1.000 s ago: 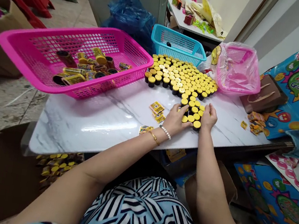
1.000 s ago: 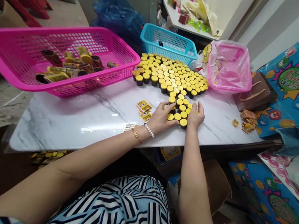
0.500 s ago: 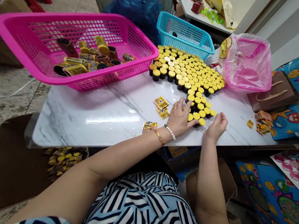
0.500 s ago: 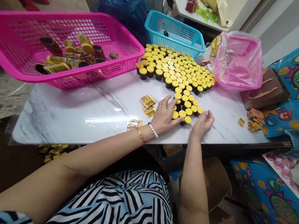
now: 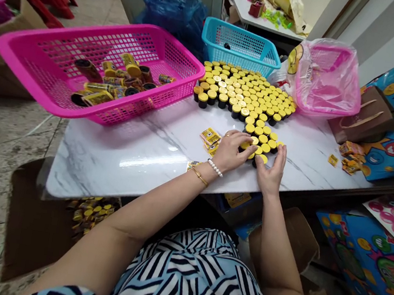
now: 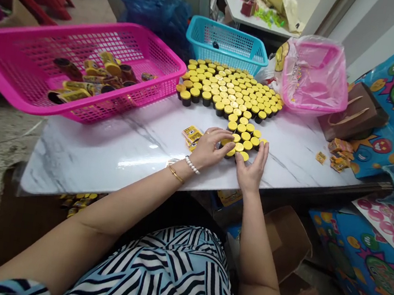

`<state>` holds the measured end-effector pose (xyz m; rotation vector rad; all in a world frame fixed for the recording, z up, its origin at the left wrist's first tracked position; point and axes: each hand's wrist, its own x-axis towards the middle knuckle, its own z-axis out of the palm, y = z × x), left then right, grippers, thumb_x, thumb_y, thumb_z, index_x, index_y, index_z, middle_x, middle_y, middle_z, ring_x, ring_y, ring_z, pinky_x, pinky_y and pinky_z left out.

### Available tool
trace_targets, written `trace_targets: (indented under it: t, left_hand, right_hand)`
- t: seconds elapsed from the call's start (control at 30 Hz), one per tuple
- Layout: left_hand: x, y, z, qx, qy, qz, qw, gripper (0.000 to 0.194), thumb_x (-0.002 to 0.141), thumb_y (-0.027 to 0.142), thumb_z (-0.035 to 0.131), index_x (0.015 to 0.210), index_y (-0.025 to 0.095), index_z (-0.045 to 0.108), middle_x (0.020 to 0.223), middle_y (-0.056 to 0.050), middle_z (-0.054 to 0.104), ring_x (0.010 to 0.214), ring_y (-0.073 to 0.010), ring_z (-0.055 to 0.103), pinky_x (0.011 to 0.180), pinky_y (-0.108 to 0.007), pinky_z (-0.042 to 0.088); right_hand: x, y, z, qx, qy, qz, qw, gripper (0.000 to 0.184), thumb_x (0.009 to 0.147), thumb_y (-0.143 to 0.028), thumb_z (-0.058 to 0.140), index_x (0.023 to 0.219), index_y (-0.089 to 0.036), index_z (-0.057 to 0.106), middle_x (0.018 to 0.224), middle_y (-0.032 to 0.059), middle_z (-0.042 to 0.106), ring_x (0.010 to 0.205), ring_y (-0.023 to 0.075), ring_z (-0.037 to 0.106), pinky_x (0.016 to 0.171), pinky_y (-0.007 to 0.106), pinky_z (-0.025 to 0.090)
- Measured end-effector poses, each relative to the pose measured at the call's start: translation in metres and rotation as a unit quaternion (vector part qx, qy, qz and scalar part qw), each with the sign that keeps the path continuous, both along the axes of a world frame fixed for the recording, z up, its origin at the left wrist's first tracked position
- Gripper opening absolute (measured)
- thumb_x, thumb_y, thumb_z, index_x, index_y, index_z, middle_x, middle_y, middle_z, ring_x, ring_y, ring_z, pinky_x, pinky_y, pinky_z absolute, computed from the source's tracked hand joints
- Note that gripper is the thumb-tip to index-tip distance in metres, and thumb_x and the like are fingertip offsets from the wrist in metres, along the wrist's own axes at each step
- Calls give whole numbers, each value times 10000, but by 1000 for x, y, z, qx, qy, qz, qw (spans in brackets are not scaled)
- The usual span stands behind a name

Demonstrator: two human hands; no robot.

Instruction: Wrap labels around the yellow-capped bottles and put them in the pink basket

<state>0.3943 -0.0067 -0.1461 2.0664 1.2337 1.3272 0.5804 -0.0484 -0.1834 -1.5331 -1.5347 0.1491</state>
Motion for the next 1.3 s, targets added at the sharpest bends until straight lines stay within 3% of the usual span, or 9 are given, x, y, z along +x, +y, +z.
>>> trace_targets:
  t: [0.2, 0.37, 0.47, 0.6, 0.73, 0.83, 0.93, 1.13, 1.3]
  left_hand:
    - [-5, -8, -5, -29, 48, 59, 997, 570, 823, 464, 848, 1275, 141, 722, 1252, -158, 728, 1202, -300, 657, 1095, -452, 500]
    - [-9, -17, 2, -52, 74, 44, 995, 545, 889, 444, 796, 1318, 126, 687, 1246, -157, 750, 1164, -297, 684, 1067, -448, 518]
    - [-37, -47, 8, 16, 43, 56, 997, 545, 931, 490, 742, 1367, 173, 662, 1335, -140, 726, 1229, -283, 664, 1094, -450, 505]
    - [-104, -104, 4, 38, 69, 124, 989, 234, 980, 382, 686, 1102, 207, 782, 1049, -86, 788, 1005, -244, 698, 981, -420, 535]
    - [-145, -127, -12, -12, 99, 155, 983, 144, 945, 299, 717, 1020, 224, 814, 922, -62, 763, 884, -223, 677, 882, -388, 545]
    - [-145, -116, -21, -31, 149, 142, 978, 104, 919, 285, 749, 962, 223, 820, 861, -58, 725, 842, -218, 648, 833, -368, 539]
    - [-138, -103, -19, -30, 203, 128, 970, 90, 919, 253, 740, 871, 201, 796, 852, -68, 698, 847, -223, 633, 806, -356, 532]
    - [-132, -108, -3, 41, 117, 107, 986, 162, 992, 249, 646, 905, 194, 771, 912, -60, 680, 822, -173, 637, 750, -301, 535]
    - [-119, -93, 17, 111, 91, 48, 989, 182, 1020, 311, 627, 952, 214, 765, 899, -56, 686, 816, -161, 641, 735, -290, 540]
  right_hand:
    - [-4, 0, 0, -17, 9, -13, 1000, 986, 882, -712, 661, 1627, -167, 311, 1738, 268, 198, 1652, 354, 203, 1282, 599, 313]
    - [-6, -4, 10, -10, 22, 16, 1000, 908, 861, -662, 719, 1583, -213, 402, 1742, 224, 211, 1650, 365, 203, 1296, 634, 256]
    - [-5, -19, 15, 58, 53, -6, 997, 690, 912, -567, 697, 1490, -227, 532, 1694, 188, 335, 1607, 343, 321, 1282, 633, 296]
    - [-19, -56, 12, 131, 70, -15, 989, 264, 984, -371, 620, 1176, -230, 733, 1369, 137, 642, 1343, 294, 609, 1176, 589, 468]
    - [-60, -80, 8, 82, 31, 123, 989, 186, 953, -257, 659, 1100, -277, 771, 1119, 84, 724, 1085, 255, 692, 1020, 504, 577]
    - [-92, -77, 11, 56, -23, 203, 977, 225, 950, -246, 674, 1142, -282, 784, 1095, 90, 724, 1065, 250, 673, 987, 473, 578]
    - [-108, -70, 15, 37, -29, 219, 975, 215, 966, -270, 666, 1136, -267, 797, 1087, 98, 721, 1059, 248, 669, 988, 466, 572]
    - [-102, -71, 24, -80, 144, 181, 970, 280, 964, -409, 690, 1172, -244, 781, 1120, 88, 754, 983, 214, 710, 828, 367, 593]
    - [-107, -54, 38, -234, 327, 218, 889, 389, 850, -559, 787, 980, -193, 801, 876, 51, 789, 708, 150, 660, 641, 279, 532]
